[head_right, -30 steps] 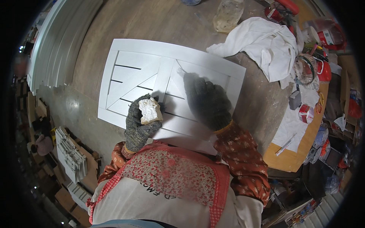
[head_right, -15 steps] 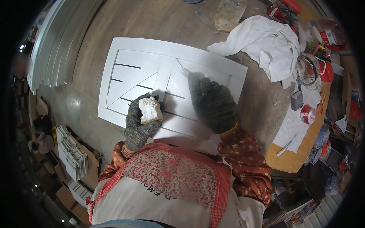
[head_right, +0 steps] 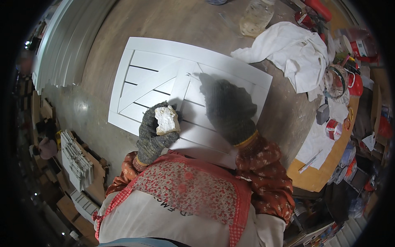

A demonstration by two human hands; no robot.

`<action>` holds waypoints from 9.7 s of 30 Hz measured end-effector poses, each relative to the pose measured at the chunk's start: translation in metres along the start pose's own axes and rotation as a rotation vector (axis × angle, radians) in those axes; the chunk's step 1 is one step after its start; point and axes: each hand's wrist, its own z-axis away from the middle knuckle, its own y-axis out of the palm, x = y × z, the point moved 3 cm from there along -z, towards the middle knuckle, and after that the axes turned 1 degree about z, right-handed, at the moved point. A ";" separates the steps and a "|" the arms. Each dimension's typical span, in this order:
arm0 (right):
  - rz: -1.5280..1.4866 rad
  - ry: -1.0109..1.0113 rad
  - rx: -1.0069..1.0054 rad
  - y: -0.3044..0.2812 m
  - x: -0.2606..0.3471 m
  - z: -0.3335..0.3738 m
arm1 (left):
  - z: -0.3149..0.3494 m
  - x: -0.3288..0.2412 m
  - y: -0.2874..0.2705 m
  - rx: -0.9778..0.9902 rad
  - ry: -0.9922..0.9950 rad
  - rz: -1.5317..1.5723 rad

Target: The person cleans a white wooden panel with a cloth, applies white paste from a container with a small spatula, sands the surface with a sanding block, and scrapes the surface with a small blade.

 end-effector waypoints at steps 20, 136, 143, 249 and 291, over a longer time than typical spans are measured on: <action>0.126 -0.205 0.157 0.021 0.033 -0.014 | 0.012 0.002 -0.019 0.099 0.073 0.189; -0.643 -0.693 0.125 -0.049 -0.063 0.166 | 0.142 0.076 0.146 -0.302 0.097 0.007; -0.808 -0.350 0.163 -0.051 -0.093 0.178 | 0.159 0.093 0.134 -0.364 0.042 0.098; -0.923 0.727 -0.434 -0.144 -0.154 0.216 | 0.022 0.033 0.128 0.301 0.021 -0.184; -1.037 0.324 -0.260 -0.079 -0.128 0.109 | 0.048 0.007 0.113 -0.046 0.529 -0.397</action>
